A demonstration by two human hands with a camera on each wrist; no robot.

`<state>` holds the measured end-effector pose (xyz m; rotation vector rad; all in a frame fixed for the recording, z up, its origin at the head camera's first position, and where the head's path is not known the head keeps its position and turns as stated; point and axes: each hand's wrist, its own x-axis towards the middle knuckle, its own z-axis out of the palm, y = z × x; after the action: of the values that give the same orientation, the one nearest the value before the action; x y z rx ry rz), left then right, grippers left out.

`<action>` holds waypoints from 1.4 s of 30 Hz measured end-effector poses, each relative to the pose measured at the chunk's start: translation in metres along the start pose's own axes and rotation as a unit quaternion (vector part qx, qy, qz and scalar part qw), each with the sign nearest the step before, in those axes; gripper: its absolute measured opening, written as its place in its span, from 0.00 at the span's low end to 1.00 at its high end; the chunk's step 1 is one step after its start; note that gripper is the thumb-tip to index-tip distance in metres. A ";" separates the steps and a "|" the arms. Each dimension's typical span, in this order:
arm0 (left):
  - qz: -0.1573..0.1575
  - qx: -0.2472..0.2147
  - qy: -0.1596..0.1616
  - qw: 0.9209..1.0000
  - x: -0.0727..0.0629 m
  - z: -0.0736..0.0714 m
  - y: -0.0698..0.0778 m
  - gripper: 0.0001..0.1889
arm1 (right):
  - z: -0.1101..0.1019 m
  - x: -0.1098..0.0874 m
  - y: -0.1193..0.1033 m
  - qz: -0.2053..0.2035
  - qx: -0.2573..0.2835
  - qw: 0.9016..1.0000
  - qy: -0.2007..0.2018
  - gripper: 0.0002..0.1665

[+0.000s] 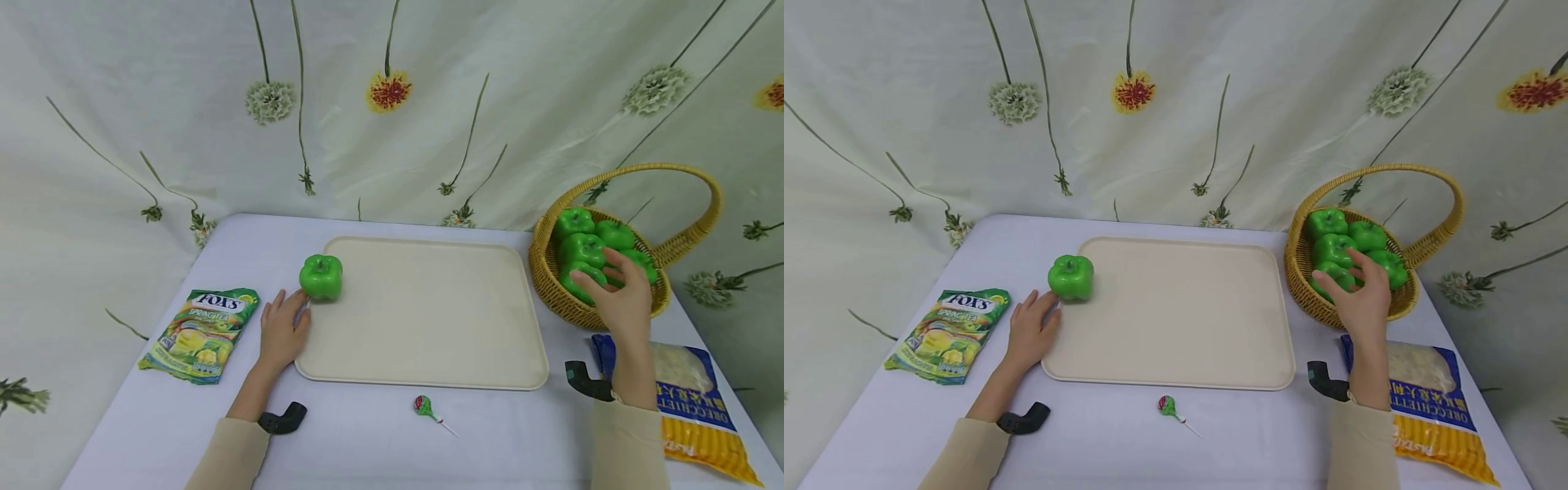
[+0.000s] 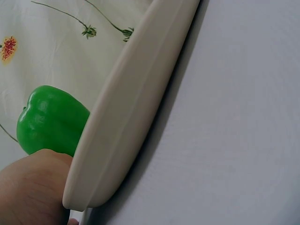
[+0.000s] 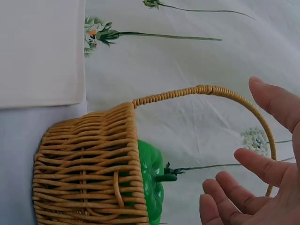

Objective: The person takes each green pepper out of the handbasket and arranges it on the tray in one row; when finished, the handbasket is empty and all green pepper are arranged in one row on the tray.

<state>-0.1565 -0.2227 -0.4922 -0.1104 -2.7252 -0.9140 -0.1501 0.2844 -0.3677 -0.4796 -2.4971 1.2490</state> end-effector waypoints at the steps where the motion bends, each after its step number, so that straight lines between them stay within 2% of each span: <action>1: 0.000 0.000 0.000 1.000 0.000 0.000 0.000 0.22 | -0.002 0.001 0.001 0.011 0.002 1.000 0.000 0.43; 6: -0.001 -0.002 0.001 1.000 0.000 0.000 -0.001 0.22 | -0.007 0.003 0.003 0.045 0.015 0.999 -0.005 0.45; 17: -0.003 -0.002 -0.002 1.000 -0.001 -0.002 0.001 0.21 | -0.007 0.009 0.015 0.063 0.024 0.998 -0.014 0.48; 23: 0.000 -0.004 0.000 1.000 -0.001 -0.001 0.001 0.21 | -0.005 0.011 0.022 0.077 0.038 0.996 -0.032 0.49; 35: -0.002 -0.002 -0.002 1.000 -0.001 -0.001 0.001 0.22 | -0.001 0.015 0.034 0.084 0.040 0.994 -0.048 0.48; 42: -0.002 -0.002 0.000 1.000 0.000 -0.001 0.002 0.22 | -0.001 0.014 0.035 0.061 0.031 0.995 -0.068 0.49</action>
<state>-0.1560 -0.2218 -0.4904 -0.1061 -2.7248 -0.9200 -0.1571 0.3108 -0.3933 -0.5573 -2.5649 1.4465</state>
